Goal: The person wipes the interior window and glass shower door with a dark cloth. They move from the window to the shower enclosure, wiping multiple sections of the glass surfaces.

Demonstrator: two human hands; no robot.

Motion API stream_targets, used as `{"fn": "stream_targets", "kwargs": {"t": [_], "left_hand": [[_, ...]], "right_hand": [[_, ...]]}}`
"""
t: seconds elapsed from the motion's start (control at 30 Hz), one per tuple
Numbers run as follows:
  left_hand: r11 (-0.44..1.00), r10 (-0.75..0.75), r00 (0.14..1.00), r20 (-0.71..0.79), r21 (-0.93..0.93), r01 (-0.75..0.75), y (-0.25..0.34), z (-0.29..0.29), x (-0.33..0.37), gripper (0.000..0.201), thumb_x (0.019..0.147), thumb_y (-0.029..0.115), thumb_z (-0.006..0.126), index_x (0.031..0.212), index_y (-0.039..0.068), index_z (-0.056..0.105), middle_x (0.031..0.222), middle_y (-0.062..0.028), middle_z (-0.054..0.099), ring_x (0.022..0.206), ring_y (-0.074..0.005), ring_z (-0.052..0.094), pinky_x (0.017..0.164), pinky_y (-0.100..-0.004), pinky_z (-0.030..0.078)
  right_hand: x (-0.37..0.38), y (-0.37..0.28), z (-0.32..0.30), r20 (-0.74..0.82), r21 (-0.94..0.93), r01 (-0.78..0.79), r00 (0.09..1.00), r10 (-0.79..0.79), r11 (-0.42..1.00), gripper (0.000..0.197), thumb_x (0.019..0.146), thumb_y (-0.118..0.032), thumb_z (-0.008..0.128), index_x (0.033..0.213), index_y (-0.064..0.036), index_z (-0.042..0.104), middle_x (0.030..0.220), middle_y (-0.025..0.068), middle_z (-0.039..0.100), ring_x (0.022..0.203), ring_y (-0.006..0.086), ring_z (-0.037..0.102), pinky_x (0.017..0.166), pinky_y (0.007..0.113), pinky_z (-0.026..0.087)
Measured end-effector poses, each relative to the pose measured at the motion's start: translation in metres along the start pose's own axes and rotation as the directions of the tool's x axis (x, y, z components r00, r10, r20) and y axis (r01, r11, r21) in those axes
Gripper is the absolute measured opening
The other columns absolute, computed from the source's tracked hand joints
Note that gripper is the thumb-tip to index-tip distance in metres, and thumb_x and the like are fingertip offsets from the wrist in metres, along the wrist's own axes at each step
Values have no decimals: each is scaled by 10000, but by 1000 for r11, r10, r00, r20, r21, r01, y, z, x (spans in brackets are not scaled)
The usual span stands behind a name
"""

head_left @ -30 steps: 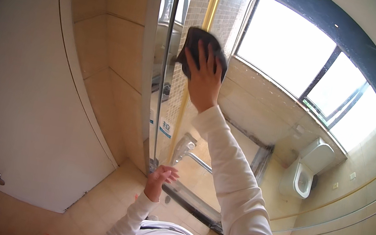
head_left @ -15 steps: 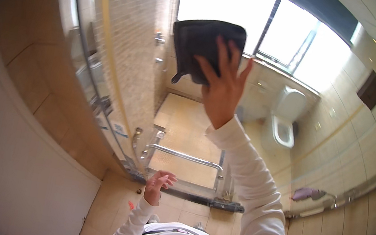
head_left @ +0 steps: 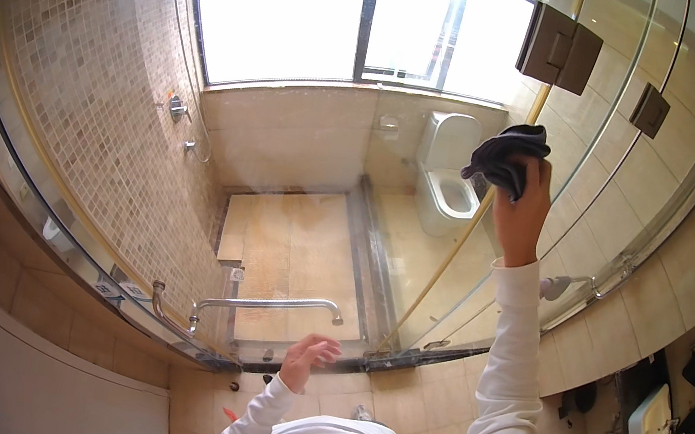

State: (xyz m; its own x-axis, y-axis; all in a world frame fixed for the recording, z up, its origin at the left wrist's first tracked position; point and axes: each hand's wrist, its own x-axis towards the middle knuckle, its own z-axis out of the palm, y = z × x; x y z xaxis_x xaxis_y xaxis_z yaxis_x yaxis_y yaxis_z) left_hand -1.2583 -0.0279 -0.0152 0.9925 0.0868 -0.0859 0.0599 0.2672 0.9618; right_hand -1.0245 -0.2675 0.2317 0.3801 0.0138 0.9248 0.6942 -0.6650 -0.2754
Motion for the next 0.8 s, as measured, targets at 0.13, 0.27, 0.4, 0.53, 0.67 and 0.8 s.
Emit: {"fn": "stream_targets", "kwargs": {"t": [0.13,0.27,0.4,0.53,0.67,0.8], "left_hand": [[999,40,999,-36,-5,-40,3,-3,-6,254,930,218,455,1036,38,600,918,-71,661,795,-111,601,682,-218,460],[996,56,990,-133,-57,-64,-3,-25,-33,247,927,217,460,1034,41,597,917,-66,662,798,-108,601,691,-220,458],[994,78,947,-312,-47,-97,5,-59,-66,252,921,223,444,1035,57,596,917,-45,661,785,-97,591,697,-226,430],[983,153,866,-476,-16,-183,17,-98,-109,261,919,233,443,1040,60,594,924,-45,659,786,-92,588,703,-224,414],[970,213,768,-604,39,-239,22,-133,-147,257,920,220,445,1039,63,610,918,-40,660,789,-94,588,691,-220,438],[965,236,697,-677,77,-252,18,-164,-175,246,877,168,456,1040,66,610,928,-40,664,791,-102,588,693,-229,422]], "right_hand": [[-5,-39,16,167,111,-37,986,18,993,254,754,-105,636,987,-48,552,888,182,605,764,386,596,641,421,475],[5,-119,47,225,360,-69,974,-15,930,199,836,-170,617,961,-21,576,688,159,629,648,366,622,575,364,484],[12,-208,94,162,476,40,978,-132,879,226,827,-195,649,948,-14,588,716,163,631,642,336,633,563,341,480],[17,-335,150,181,672,-19,974,-139,740,275,778,-223,684,932,-13,592,737,173,644,677,350,643,598,367,511],[-7,-454,217,254,638,40,932,-259,769,286,771,-312,651,956,-96,618,757,163,659,700,350,649,630,407,523],[-42,-517,241,555,510,-32,775,-300,860,289,733,-336,661,982,-188,650,787,119,680,764,312,659,678,398,512]]}}
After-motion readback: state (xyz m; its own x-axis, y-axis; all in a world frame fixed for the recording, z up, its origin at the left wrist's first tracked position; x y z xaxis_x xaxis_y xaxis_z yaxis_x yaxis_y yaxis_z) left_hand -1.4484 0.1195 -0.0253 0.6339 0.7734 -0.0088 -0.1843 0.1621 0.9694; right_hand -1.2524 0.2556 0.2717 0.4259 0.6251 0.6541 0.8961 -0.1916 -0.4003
